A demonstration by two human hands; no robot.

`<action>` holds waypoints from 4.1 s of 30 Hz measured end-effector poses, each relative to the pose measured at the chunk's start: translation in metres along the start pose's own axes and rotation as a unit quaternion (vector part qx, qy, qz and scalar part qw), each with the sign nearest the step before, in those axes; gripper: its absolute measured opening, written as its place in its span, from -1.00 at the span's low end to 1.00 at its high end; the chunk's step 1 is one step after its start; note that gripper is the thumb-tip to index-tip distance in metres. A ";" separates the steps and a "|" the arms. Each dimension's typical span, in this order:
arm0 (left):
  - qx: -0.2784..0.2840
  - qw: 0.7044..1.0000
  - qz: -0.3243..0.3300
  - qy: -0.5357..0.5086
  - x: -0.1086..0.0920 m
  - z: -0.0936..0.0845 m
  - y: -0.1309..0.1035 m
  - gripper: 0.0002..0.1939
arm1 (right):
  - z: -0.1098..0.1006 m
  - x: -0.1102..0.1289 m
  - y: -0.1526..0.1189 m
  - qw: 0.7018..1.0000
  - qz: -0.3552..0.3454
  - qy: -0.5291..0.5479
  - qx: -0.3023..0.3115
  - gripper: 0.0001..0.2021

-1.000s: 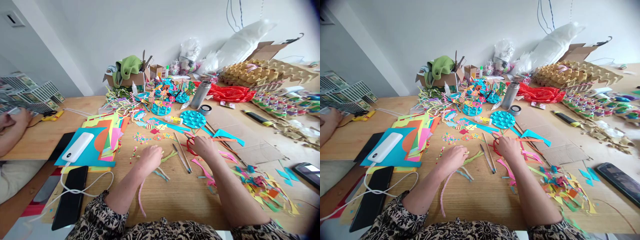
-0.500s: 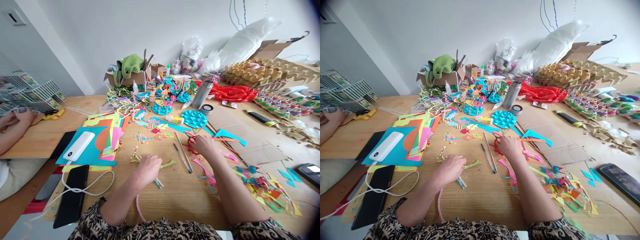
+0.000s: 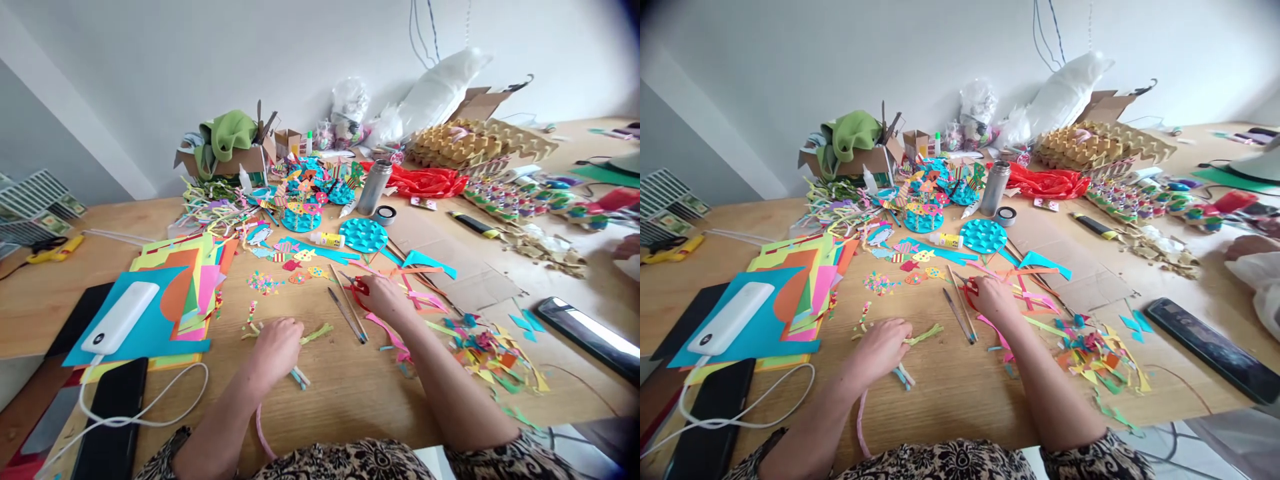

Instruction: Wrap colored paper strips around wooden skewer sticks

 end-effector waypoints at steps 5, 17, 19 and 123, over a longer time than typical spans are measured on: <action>-0.005 1.000 0.005 -0.020 0.002 0.000 -0.001 -0.88 | 0.009 -0.023 0.006 0.998 0.067 -0.009 -0.010 -0.70; -0.008 0.999 0.003 -0.037 0.007 0.005 0.003 -0.91 | -0.009 -0.020 0.018 0.995 -0.040 -0.019 -0.088 -0.70; -0.009 0.999 0.003 -0.042 0.008 0.005 0.002 -0.91 | -0.005 -0.016 0.023 0.994 -0.068 -0.020 -0.081 -0.71; -0.097 0.992 -0.005 -0.075 0.022 0.001 -0.020 -0.84 | 0.015 0.050 -0.048 0.999 -0.033 -0.019 0.017 -0.73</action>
Point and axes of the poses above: each hand's wrist, its own y-axis towards the middle knuckle, its own z-axis out of the palm, x = y × z, the point moved 4 cm from there along y, towards the middle knuckle, and after that the axes turned 2 degrees about x, right-handed, at the moved point
